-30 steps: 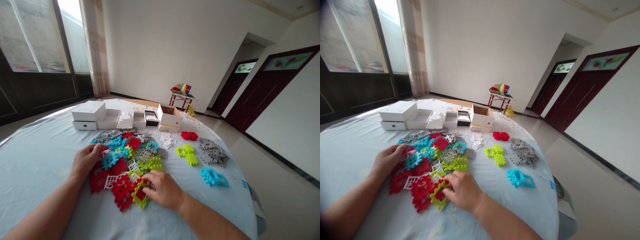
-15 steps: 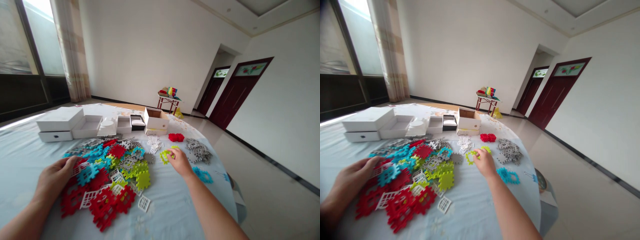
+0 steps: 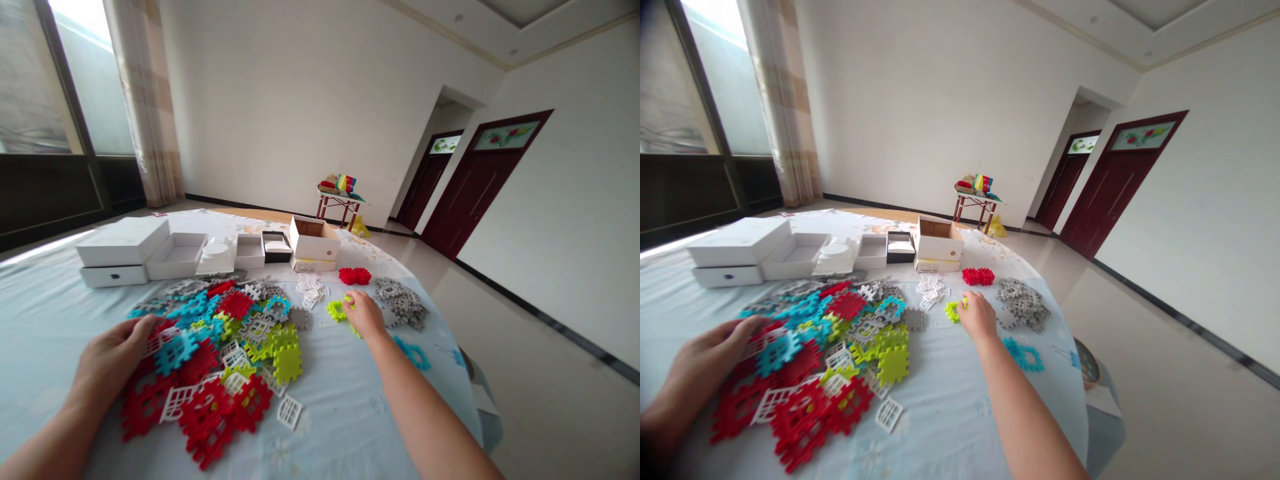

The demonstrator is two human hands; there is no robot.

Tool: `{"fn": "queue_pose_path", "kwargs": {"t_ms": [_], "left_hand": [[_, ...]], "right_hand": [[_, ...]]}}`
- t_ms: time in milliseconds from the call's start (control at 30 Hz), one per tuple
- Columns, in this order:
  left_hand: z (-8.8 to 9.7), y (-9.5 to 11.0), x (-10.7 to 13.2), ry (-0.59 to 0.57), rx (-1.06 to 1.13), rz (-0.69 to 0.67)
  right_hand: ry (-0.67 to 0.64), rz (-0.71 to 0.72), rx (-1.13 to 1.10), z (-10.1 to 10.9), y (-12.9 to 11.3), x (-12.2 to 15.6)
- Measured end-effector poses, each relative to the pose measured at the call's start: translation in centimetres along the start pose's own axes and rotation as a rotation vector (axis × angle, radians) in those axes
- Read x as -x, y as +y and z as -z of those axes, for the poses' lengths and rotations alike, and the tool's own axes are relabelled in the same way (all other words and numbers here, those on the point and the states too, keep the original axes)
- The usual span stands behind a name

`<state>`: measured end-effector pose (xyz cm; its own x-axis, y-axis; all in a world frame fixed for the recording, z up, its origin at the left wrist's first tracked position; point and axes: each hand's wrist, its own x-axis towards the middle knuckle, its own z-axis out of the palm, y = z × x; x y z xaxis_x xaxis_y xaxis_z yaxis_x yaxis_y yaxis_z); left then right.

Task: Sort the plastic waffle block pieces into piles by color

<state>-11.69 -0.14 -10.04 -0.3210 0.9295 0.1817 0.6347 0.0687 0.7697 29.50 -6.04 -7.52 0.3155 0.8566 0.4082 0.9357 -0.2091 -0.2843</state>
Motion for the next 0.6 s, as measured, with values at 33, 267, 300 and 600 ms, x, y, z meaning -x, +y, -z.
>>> {"fn": "queue_pose_path", "kwargs": {"t_ms": [33, 267, 300, 600], "left_hand": [[0.0, -0.1, -0.1, -0.028, 0.014, 0.038], [0.0, 0.2, -0.2, -0.064, 0.026, 0.107], [0.0, 0.3, -0.1, -0.061, 0.024, 0.109], [0.4, 0.6, 0.1, -0.059, 0.045, 0.074]], "right_hand": [[0.004, 0.043, -0.036, 0.1, -0.4, 0.3], [-0.106, 0.350, -0.336, 1.4, -5.4, 3.9], [-0.142, 0.379, -0.358, 1.5, -6.1, 4.4], [-0.268, 0.393, -0.195, 1.3, -8.8, 8.2]]}}
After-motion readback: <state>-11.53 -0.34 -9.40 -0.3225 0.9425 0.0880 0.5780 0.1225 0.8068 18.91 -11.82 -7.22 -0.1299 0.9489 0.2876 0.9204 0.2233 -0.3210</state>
